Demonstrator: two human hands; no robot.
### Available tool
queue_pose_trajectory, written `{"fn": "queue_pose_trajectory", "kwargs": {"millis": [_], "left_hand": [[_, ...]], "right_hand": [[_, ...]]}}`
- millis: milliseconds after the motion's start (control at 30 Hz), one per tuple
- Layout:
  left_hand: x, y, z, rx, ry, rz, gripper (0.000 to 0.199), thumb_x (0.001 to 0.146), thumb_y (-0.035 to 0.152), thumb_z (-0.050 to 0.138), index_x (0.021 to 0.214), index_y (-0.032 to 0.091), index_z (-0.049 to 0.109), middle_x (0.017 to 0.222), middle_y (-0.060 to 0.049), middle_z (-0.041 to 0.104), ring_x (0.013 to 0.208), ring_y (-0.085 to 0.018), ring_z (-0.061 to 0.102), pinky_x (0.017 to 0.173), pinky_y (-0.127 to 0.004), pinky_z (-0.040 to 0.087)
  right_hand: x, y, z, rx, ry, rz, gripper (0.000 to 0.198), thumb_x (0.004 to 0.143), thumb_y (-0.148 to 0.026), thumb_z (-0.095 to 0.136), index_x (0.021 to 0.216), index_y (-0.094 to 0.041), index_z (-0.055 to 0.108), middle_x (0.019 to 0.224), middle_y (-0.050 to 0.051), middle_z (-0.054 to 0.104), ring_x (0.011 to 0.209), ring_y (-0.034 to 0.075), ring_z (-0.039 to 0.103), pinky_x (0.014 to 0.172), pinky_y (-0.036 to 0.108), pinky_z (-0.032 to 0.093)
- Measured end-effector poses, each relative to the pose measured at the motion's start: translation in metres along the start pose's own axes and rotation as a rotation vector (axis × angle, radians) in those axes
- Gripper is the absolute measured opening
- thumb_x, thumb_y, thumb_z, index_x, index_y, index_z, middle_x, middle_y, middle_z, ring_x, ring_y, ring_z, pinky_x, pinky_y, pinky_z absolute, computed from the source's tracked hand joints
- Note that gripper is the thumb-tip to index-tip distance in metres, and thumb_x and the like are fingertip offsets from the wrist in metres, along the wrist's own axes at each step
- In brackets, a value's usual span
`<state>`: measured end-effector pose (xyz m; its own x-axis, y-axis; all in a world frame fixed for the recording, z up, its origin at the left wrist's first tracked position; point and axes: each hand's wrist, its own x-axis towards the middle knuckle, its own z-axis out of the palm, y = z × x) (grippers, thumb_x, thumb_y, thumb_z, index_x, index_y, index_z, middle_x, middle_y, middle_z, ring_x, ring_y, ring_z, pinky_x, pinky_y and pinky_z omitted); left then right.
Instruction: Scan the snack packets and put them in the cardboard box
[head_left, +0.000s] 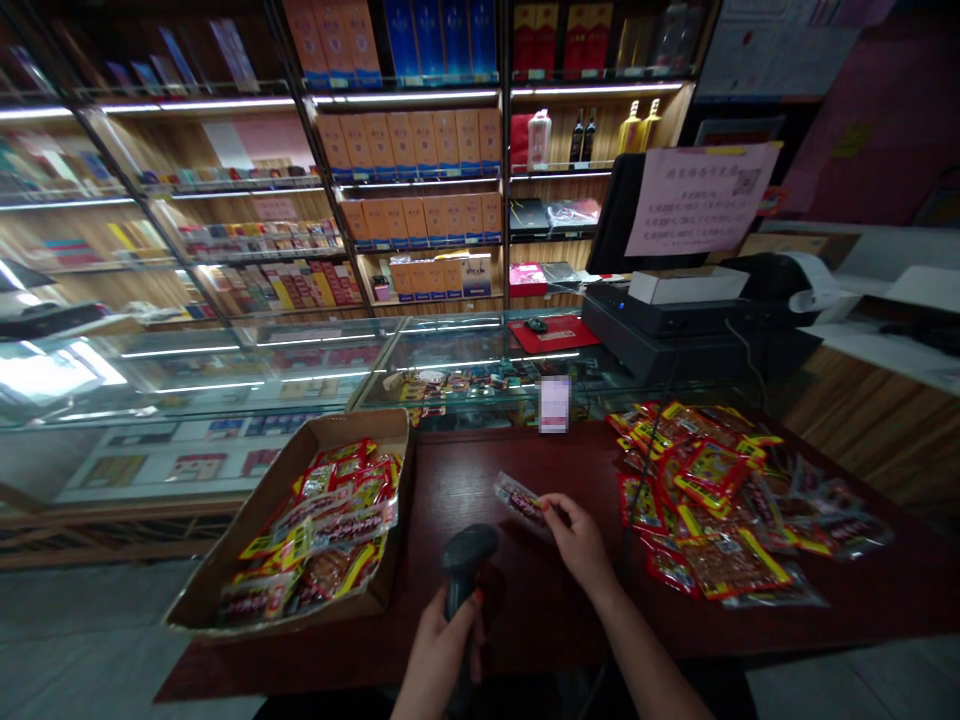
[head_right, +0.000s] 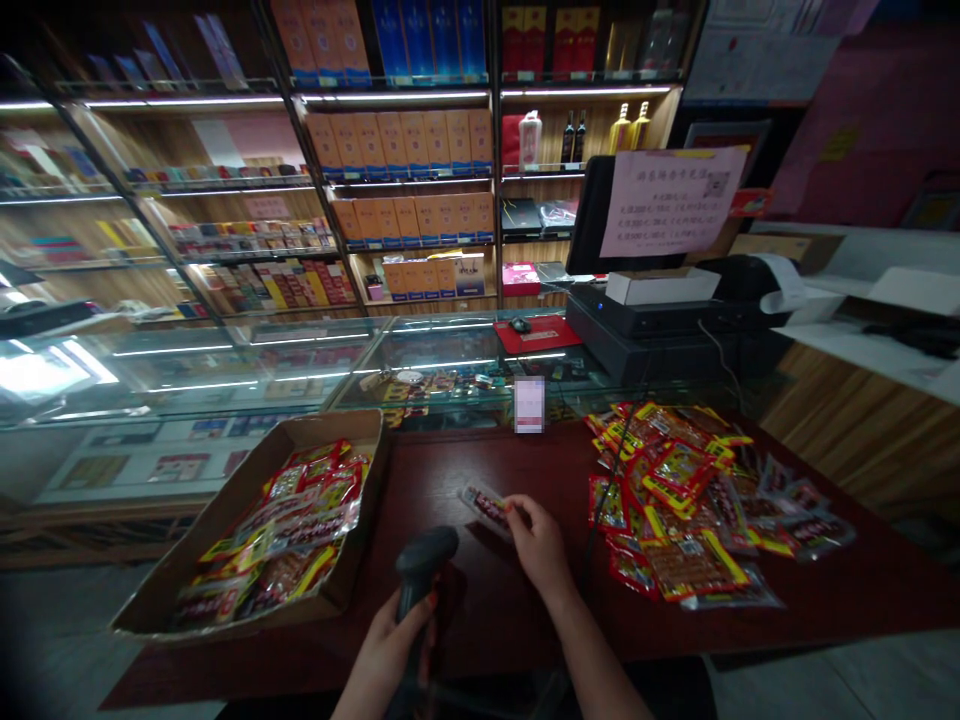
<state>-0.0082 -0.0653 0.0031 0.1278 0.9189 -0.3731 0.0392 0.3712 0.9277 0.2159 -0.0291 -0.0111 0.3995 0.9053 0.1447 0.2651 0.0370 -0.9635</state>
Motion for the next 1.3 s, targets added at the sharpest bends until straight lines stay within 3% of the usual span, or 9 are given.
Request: {"fn": "queue_pose_trajectory", "kwargs": {"millis": [267,367,500,667,767,900,1033,1133,1300], "left_hand": [[-0.002,-0.003,-0.007,-0.068,0.098,-0.048,0.052,0.068,0.059,0.075,0.095,0.018,0.060,0.048,0.008,0.057,0.032,-0.010,0.047,0.032,-0.019,0.039],[0.001,-0.006,-0.006,-0.052,0.124,-0.043,0.056,0.062,0.064,0.076,0.091,0.019,0.060,0.045,0.008,0.056,0.030,-0.010,0.046,0.030,-0.020,0.038],[0.001,-0.007,-0.005,-0.042,0.124,-0.035,0.062,0.061,0.067,0.075,0.096,0.018,0.061,0.046,0.008,0.056,0.030,-0.011,0.045,0.030,-0.020,0.037],[-0.007,0.001,-0.001,-0.054,0.093,-0.050,0.058,0.066,0.061,0.074,0.102,0.018,0.062,0.050,0.007,0.057,0.034,-0.011,0.049,0.033,-0.020,0.038],[-0.008,0.002,0.001,-0.046,0.079,-0.037,0.056,0.069,0.059,0.072,0.104,0.017,0.060,0.050,0.007,0.056,0.033,-0.010,0.046,0.032,-0.020,0.037],[-0.005,-0.004,0.001,-0.040,0.101,-0.030,0.056,0.070,0.060,0.071,0.105,0.017,0.059,0.049,0.008,0.055,0.032,-0.009,0.044,0.031,-0.019,0.034],[0.003,-0.014,-0.001,-0.039,0.103,-0.061,0.064,0.064,0.066,0.072,0.103,0.017,0.059,0.047,0.008,0.056,0.028,-0.009,0.043,0.029,-0.019,0.032],[0.007,-0.018,-0.002,-0.043,0.089,-0.076,0.069,0.056,0.071,0.073,0.098,0.018,0.060,0.044,0.008,0.055,0.024,-0.010,0.041,0.026,-0.020,0.031],[0.002,-0.018,-0.001,-0.032,0.010,-0.015,0.055,0.063,0.066,0.074,0.089,0.020,0.058,0.046,0.008,0.055,0.026,-0.009,0.042,0.028,-0.019,0.033]], "right_hand": [[0.030,-0.113,0.145,0.349,-0.502,-0.061,0.027,0.086,-0.045,0.064,0.098,-0.023,0.073,0.092,0.002,0.075,0.082,0.020,0.069,0.072,0.030,0.055],[0.043,-0.119,0.164,0.250,-0.516,-0.140,0.028,0.087,-0.036,0.064,0.111,-0.025,0.071,0.104,0.003,0.075,0.087,0.020,0.070,0.077,0.031,0.056],[0.057,-0.073,0.099,-0.096,-0.155,-0.242,0.033,0.090,-0.026,0.055,0.119,-0.022,0.068,0.120,0.008,0.070,0.111,0.023,0.064,0.102,0.038,0.048],[0.052,0.005,-0.029,-0.898,0.335,-0.023,0.043,0.091,-0.024,0.048,0.131,-0.010,0.061,0.139,0.028,0.053,0.131,0.042,0.047,0.103,0.059,0.038],[0.036,0.029,-0.070,-1.204,0.348,0.099,0.045,0.092,-0.019,0.044,0.131,-0.002,0.059,0.136,0.037,0.050,0.126,0.046,0.049,0.094,0.058,0.043],[0.030,0.032,-0.082,-1.316,0.273,0.217,0.045,0.094,-0.011,0.030,0.124,-0.005,0.064,0.124,0.035,0.058,0.109,0.041,0.061,0.082,0.051,0.048],[0.042,0.025,-0.074,-1.123,0.268,0.176,0.046,0.090,-0.013,0.042,0.132,-0.011,0.060,0.120,0.029,0.060,0.106,0.038,0.063,0.084,0.051,0.049],[0.049,0.021,-0.049,-0.692,0.241,0.034,0.068,0.079,-0.014,0.056,0.146,-0.014,0.045,0.121,0.021,0.063,0.109,0.032,0.064,0.093,0.044,0.049],[0.035,0.022,0.014,0.246,0.128,0.204,0.046,0.073,-0.045,0.065,0.110,-0.017,0.068,0.097,0.007,0.075,0.086,0.026,0.071,0.080,0.038,0.056]]}}
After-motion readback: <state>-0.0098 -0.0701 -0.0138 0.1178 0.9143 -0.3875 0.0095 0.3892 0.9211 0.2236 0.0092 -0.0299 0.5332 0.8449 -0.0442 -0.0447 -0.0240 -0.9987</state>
